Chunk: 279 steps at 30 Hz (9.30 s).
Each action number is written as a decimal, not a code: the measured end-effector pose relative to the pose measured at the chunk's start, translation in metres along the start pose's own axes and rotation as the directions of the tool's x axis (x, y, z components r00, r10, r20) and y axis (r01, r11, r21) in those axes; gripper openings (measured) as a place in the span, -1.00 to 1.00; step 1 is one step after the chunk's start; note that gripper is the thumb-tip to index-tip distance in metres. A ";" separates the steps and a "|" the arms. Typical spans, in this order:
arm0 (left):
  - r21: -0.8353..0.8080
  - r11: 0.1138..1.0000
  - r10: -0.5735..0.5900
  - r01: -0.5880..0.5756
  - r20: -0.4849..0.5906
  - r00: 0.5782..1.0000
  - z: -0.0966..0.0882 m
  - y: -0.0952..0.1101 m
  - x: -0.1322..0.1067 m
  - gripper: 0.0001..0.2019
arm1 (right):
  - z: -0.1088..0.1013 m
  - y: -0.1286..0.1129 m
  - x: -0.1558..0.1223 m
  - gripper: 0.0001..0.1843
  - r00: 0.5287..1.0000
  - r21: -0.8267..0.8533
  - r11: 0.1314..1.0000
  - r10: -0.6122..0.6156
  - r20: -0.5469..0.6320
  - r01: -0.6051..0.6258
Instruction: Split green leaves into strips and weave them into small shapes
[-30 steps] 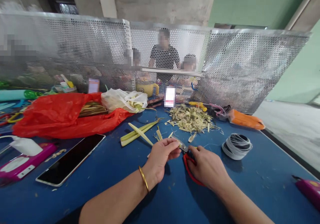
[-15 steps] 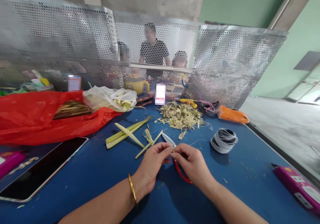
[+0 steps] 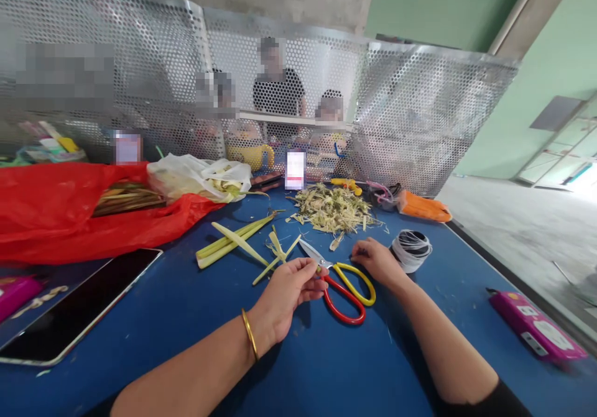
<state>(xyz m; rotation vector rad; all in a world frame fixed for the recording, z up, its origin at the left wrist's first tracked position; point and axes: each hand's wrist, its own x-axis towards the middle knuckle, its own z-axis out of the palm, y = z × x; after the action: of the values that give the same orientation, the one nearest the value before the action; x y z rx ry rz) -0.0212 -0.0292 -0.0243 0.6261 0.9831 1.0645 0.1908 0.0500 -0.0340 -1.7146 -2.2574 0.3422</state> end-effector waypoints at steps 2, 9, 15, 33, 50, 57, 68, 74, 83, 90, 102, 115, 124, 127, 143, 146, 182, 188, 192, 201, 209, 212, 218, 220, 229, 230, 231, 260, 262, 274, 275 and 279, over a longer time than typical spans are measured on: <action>-0.002 1.000 -0.012 0.012 0.013 1.000 0.000 0.000 0.000 -0.89 | 0.001 -0.002 -0.001 -0.91 1.000 -0.016 1.000 -0.008 -0.005 0.008; -0.035 0.998 -0.053 0.054 0.026 0.998 0.001 0.004 0.000 -0.90 | -0.004 -0.018 -0.006 -0.84 0.998 -0.058 0.998 -0.030 -0.059 0.026; -0.097 0.987 -0.122 0.126 0.051 0.991 -0.003 0.003 0.006 -0.90 | -0.002 -0.046 -0.025 -0.87 0.981 -0.178 0.970 -0.181 -0.072 0.166; -0.039 0.879 -0.443 0.476 0.304 0.843 -0.012 0.009 0.009 -0.79 | 0.006 -0.083 -0.100 -0.69 0.669 -0.215 0.652 -0.744 0.009 0.728; -0.064 0.954 -0.283 0.294 0.147 0.948 -0.022 0.030 0.015 -0.80 | -0.076 -0.019 -0.019 -0.56 0.969 -0.447 0.863 0.243 -0.040 -0.235; -0.090 0.955 -0.267 0.282 0.146 0.952 -0.026 0.037 0.016 -0.79 | -0.083 -0.014 -0.042 -0.40 0.989 -0.424 0.894 0.109 -0.104 -0.143; -0.096 0.964 -0.230 0.246 0.158 0.960 -0.028 0.042 0.017 -0.77 | -0.003 -0.071 -0.064 -0.32 0.984 -0.293 0.955 0.017 0.179 0.037; -0.096 0.964 -0.234 0.248 0.136 0.963 -0.026 0.043 0.018 -0.78 | -0.041 -0.044 -0.089 -0.32 0.906 0.117 0.958 0.201 0.373 -0.261; -0.090 0.965 -0.234 0.245 0.116 0.965 -0.025 0.040 0.016 -0.81 | -0.064 -0.026 -0.141 -0.36 0.858 0.693 0.519 0.192 0.477 -0.501; -0.044 0.970 -0.230 0.238 0.135 0.964 -0.024 0.039 0.016 -0.80 | -0.049 -0.036 -0.115 -0.57 0.861 0.802 0.312 0.206 0.466 -0.509; 0.214 0.969 -0.168 0.125 0.196 0.966 -0.022 0.034 0.006 -0.92 | -0.030 -0.034 -0.097 -0.59 0.961 -0.228 0.944 0.262 0.082 -0.238; 0.150 0.989 -0.009 -0.009 0.117 0.993 -0.015 0.024 0.008 -0.79 | -0.029 -0.091 -0.060 -0.72 1.000 0.389 0.921 0.003 -0.016 0.004; 0.081 0.995 0.060 -0.061 0.014 0.998 -0.011 0.016 0.008 -0.81 | 0.017 -0.104 -0.040 -0.66 0.975 0.911 0.367 0.181 0.130 -0.190; 0.082 0.995 0.057 -0.056 -0.007 0.998 -0.010 0.014 0.010 -0.82 | 0.018 -0.102 -0.041 -0.64 0.959 0.931 0.271 0.209 0.191 -0.244; 0.152 0.955 0.267 -0.254 -0.071 0.961 -0.003 0.002 0.009 -0.89 | 0.025 -0.103 -0.046 -0.63 0.925 0.947 -0.145 0.215 0.312 -0.286; 0.129 0.965 0.237 -0.227 -0.066 0.969 -0.002 0.001 0.008 -0.84 | 0.028 -0.102 -0.044 -0.62 0.923 0.953 -0.124 0.245 0.298 -0.275; 0.327 0.931 0.212 -0.159 -0.134 0.968 -0.044 0.049 0.019 -0.85 | 0.005 -0.078 -0.034 -0.70 0.979 0.879 0.477 0.182 -0.091 -0.007; 0.132 0.967 0.230 -0.219 -0.074 0.970 -0.024 0.054 0.001 -0.80 | -0.025 -0.094 -0.021 -0.72 0.999 0.932 0.363 0.038 -0.037 0.020; 0.091 0.971 0.228 -0.222 -0.058 0.972 -0.023 0.041 0.004 -0.78 | -0.020 -0.104 -0.010 -0.76 0.993 0.892 0.441 0.005 -0.115 0.101; 0.098 0.995 0.015 -0.028 0.126 0.992 -0.028 0.034 -0.003 -0.63 | 0.000 -0.095 -0.013 -0.79 0.999 0.864 0.503 -0.001 -0.037 0.032; 0.236 0.972 -0.011 -0.017 0.114 0.993 -0.030 0.033 -0.003 -0.68 | -0.002 -0.098 -0.016 -0.83 0.998 0.853 0.520 -0.055 -0.013 0.040; 0.220 0.975 0.015 -0.036 0.097 0.995 -0.029 0.031 -0.002 -0.72 | -0.002 -0.098 -0.017 -0.83 0.998 0.849 0.527 -0.064 -0.009 0.041; 0.184 0.983 -0.003 -0.014 0.094 0.996 -0.028 0.032 -0.005 -0.73 | -0.002 -0.101 -0.019 -0.78 0.999 0.837 0.546 -0.044 0.003 0.022; 0.175 0.985 -0.012 -0.005 0.098 0.995 -0.028 0.032 -0.005 -0.75 | -0.002 -0.102 -0.019 -0.77 0.999 0.831 0.556 -0.039 0.002 0.020; 0.102 0.995 -0.014 0.003 0.103 0.995 -0.028 0.029 -0.004 -0.77 | -0.003 -0.099 -0.019 -0.83 0.992 0.779 0.615 -0.046 -0.115 0.119; 0.080 0.997 -0.006 -0.001 0.083 0.997 -0.028 0.029 -0.003 -0.76 | -0.003 -0.099 -0.020 -0.84 0.986 0.757 0.636 -0.037 -0.165 0.151; 0.056 0.998 0.004 -0.007 0.062 0.998 -0.028 0.028 -0.002 -0.74 | -0.003 -0.099 -0.020 -0.85 0.977 0.729 0.660 -0.032 -0.213 0.180; 0.148 0.985 0.088 -0.091 0.028 0.996 -0.029 0.024 0.000 -0.81 | -0.009 -0.102 -0.026 -0.93 0.946 0.556 0.775 -0.172 -0.273 0.301; 0.270 0.949 0.151 -0.166 0.073 0.986 -0.029 0.025 0.001 -0.83 | -0.010 -0.101 -0.026 -0.93 0.931 0.470 0.809 -0.249 -0.268 0.352; 0.524 0.804 0.221 -0.281 0.175 0.960 -0.028 0.032 -0.003 -0.76 | -0.007 -0.098 -0.025 -0.90 0.953 0.370 0.879 -0.260 -0.156 0.300; 0.522 0.807 0.218 -0.278 0.174 0.960 -0.028 0.033 -0.004 -0.75 | -0.007 -0.097 -0.025 -0.90 0.959 0.398 0.874 -0.240 -0.147 0.280; 0.520 0.802 0.213 -0.296 0.215 0.953 -0.030 0.030 -0.003 -0.76 | -0.006 -0.095 -0.023 -0.86 0.983 0.476 0.860 -0.159 -0.092 0.184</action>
<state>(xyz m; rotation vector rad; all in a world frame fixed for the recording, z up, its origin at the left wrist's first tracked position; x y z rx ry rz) -0.0611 -0.0214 -0.0116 1.3267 1.0994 0.9474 0.1134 0.0026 0.0031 -1.2395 -2.0392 0.7430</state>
